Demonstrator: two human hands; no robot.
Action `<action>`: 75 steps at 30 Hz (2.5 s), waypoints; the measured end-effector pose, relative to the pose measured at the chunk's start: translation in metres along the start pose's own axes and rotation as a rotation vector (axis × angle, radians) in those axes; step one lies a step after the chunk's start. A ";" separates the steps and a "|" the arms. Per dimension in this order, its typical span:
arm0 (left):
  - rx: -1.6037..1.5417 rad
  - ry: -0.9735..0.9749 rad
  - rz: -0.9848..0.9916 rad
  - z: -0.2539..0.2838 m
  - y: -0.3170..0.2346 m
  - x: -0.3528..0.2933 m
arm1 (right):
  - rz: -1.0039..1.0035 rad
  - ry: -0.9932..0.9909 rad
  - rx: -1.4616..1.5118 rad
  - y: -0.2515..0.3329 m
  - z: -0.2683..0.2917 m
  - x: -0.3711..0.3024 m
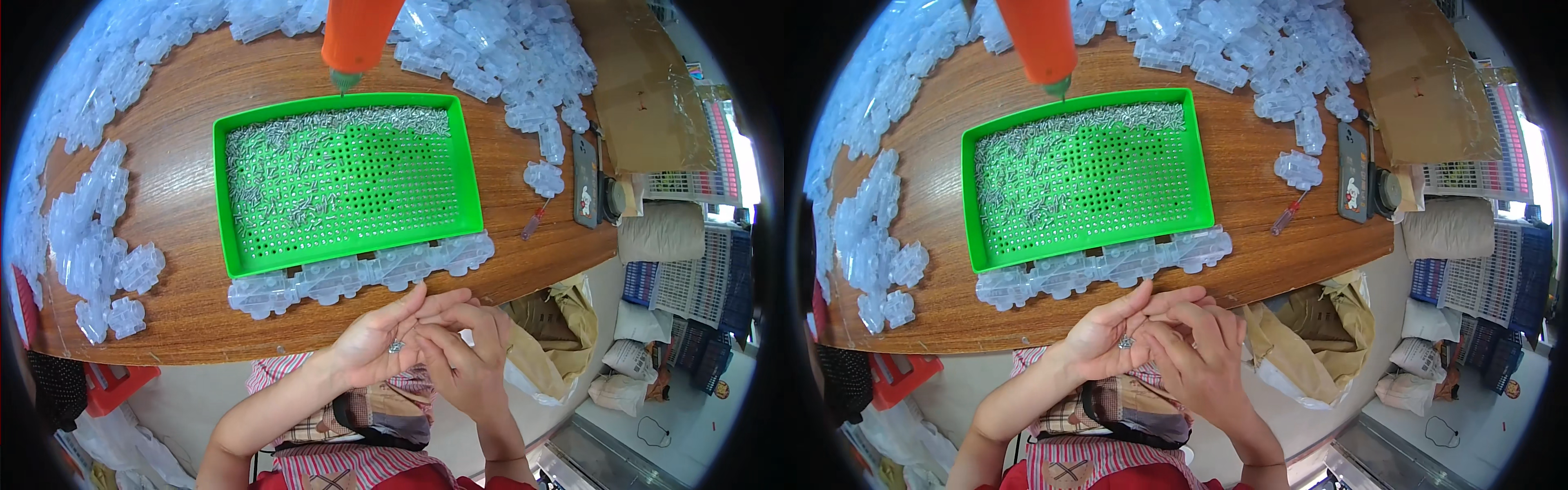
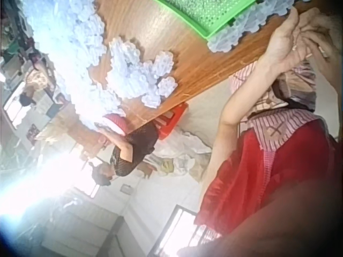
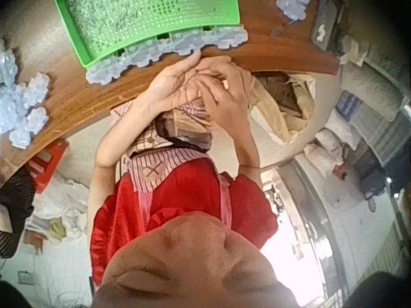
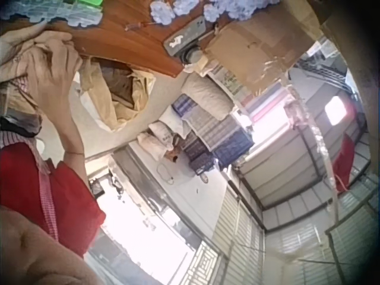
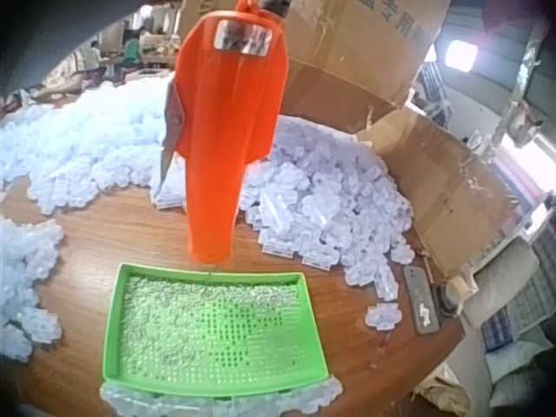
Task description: Assembling plastic components by inserting screws using an electric screwdriver.
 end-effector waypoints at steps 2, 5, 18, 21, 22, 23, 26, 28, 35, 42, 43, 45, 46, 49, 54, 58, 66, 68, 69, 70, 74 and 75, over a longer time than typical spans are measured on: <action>0.020 -0.005 -0.011 -0.002 0.001 0.001 | 0.012 -0.002 -0.016 0.002 0.005 -0.002; 0.013 0.025 -0.014 -0.004 0.000 0.002 | 0.022 -0.044 -0.044 0.005 0.008 0.001; 0.021 -0.030 -0.008 -0.002 0.005 0.000 | -0.050 0.082 -0.071 0.013 0.007 0.016; -0.095 0.084 0.027 0.006 0.003 0.001 | -0.088 0.044 0.012 0.006 0.005 0.017; -0.184 0.162 0.056 0.009 0.003 0.001 | -0.097 0.022 0.063 0.003 0.005 0.018; -0.194 0.415 0.018 0.012 0.002 0.002 | -0.189 -0.026 0.176 -0.004 0.002 0.018; 0.025 -0.003 -0.039 -0.001 0.003 0.000 | -0.360 -0.126 0.284 -0.030 -0.005 0.025; 0.049 0.008 -0.051 -0.002 0.003 -0.002 | -0.317 -0.166 0.226 -0.038 -0.011 0.035; 0.076 -0.004 -0.074 0.001 0.001 -0.006 | -0.191 -0.141 0.164 -0.040 -0.025 0.043; 0.081 -0.008 -0.076 0.001 0.000 -0.007 | -0.137 -0.170 0.067 -0.035 -0.025 0.045; 0.081 -0.006 -0.078 0.001 0.000 -0.007 | -0.117 -0.165 0.038 -0.034 -0.023 0.046; 0.054 -0.002 -0.060 0.001 0.001 -0.007 | -0.094 -0.160 0.013 -0.032 -0.021 0.045; 0.054 -0.003 -0.063 0.002 0.001 -0.007 | -0.082 -0.158 -0.002 -0.031 -0.020 0.045; 0.028 0.025 -0.061 0.001 0.001 -0.007 | -0.088 -0.162 -0.008 -0.028 -0.015 0.044; -0.025 0.003 -0.045 0.004 -0.001 -0.005 | -0.193 -0.224 0.108 -0.011 0.003 0.028; -0.068 0.066 -0.014 0.000 -0.002 -0.006 | -0.084 0.024 0.157 0.009 0.007 0.015; 0.007 0.034 -0.003 0.001 -0.002 -0.005 | -0.005 0.081 0.110 0.014 -0.005 0.010; -0.028 0.009 0.001 -0.001 -0.001 -0.005 | 0.005 0.084 0.086 0.018 -0.002 0.011; -0.027 0.013 0.000 -0.001 -0.001 -0.005 | 0.014 0.087 0.061 0.019 -0.002 0.011; -0.031 0.024 0.008 -0.001 0.000 -0.005 | 0.017 0.086 0.058 0.019 -0.002 0.010; -0.069 0.099 0.015 0.007 -0.001 -0.003 | -0.009 0.086 0.091 0.014 -0.003 0.013; -0.070 0.102 0.011 0.011 -0.001 -0.003 | -0.023 0.098 0.123 0.013 -0.003 0.015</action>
Point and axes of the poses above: each hand's wrist, its own x-axis towards the middle knuckle, its own z-axis out of the back of the hand, y = z × x, the point moved 3 cm from there along x, towards the middle knuckle, and after that the axes turned 14 degrees about -y, right-handed, at the moved point
